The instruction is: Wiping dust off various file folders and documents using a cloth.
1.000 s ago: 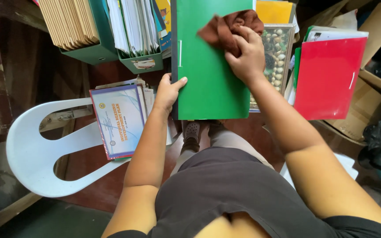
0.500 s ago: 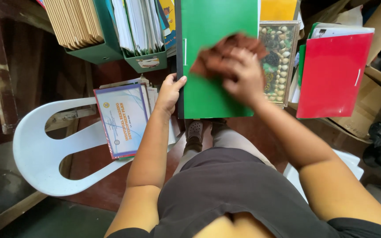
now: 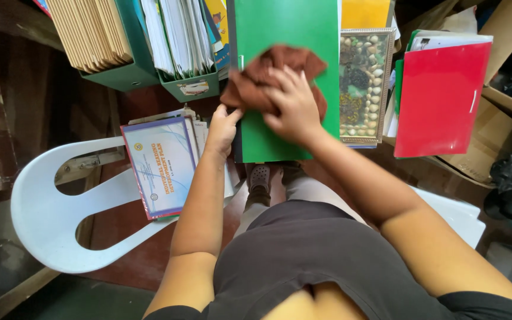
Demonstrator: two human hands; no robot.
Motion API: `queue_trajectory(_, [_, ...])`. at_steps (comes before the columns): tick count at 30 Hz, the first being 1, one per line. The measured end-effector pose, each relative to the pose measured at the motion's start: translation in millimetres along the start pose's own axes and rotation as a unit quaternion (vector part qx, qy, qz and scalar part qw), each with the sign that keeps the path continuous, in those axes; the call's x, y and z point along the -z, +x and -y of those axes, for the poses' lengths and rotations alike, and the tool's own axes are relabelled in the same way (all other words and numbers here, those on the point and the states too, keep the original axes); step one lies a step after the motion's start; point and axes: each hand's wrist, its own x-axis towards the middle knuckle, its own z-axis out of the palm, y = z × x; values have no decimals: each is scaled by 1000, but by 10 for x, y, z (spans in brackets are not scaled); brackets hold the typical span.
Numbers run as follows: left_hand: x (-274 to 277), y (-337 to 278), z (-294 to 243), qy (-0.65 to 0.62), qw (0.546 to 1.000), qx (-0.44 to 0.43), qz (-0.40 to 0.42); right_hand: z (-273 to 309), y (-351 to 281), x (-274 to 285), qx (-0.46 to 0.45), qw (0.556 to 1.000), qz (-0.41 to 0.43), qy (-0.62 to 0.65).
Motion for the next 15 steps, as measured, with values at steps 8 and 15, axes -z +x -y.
queue_trajectory(8, [-69, -138, -242, -6, 997, 78, 14, -894, 31, 211, -30, 995, -83, 34])
queue_trajectory(15, [-131, -224, -442, 9, 995, 98, 25, -890, 624, 5, -39, 987, -157, -14])
